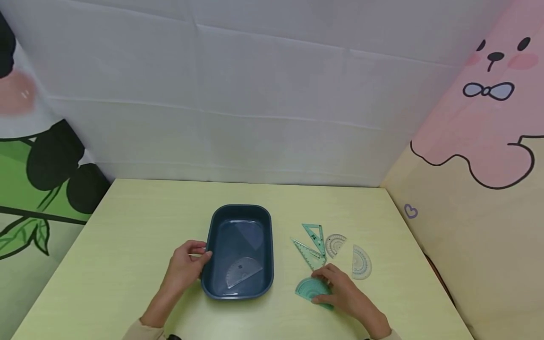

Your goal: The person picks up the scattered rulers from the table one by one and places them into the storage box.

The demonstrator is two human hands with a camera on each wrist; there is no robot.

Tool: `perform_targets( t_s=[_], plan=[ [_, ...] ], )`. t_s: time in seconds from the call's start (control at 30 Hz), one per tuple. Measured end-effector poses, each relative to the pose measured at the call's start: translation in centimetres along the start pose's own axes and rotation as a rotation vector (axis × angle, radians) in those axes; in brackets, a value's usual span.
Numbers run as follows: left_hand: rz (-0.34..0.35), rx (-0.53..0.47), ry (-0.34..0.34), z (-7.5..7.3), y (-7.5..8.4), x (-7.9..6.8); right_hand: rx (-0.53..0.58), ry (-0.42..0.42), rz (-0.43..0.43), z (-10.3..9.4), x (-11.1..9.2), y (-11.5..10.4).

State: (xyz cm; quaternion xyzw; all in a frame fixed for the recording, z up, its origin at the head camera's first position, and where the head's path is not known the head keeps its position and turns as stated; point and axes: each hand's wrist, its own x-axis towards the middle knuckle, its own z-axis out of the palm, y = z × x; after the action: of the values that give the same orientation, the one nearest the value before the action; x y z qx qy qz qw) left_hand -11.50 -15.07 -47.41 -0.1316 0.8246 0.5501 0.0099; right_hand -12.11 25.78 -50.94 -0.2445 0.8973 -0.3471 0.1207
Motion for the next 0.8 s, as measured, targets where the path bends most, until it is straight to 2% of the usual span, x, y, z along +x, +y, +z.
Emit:
perform_targets(
  t_s=[0.37, 0.57, 0.8],
  plan=[
    [-0.006, -0.002, 0.006, 0.44, 0.52, -0.51, 0.020, 0.028, -0.064, -0.03, -0.16, 0.00],
    [0.001, -0.004, 0.004, 0.50, 0.59, -0.59, 0.062, 0.015, -0.057, -0.16, -0.31, 0.11],
    [-0.004, -0.009, 0.005, 0.51, 0.50, -0.54, 0.116, 0.018, -0.090, -0.40, -0.46, 0.22]
  ],
)
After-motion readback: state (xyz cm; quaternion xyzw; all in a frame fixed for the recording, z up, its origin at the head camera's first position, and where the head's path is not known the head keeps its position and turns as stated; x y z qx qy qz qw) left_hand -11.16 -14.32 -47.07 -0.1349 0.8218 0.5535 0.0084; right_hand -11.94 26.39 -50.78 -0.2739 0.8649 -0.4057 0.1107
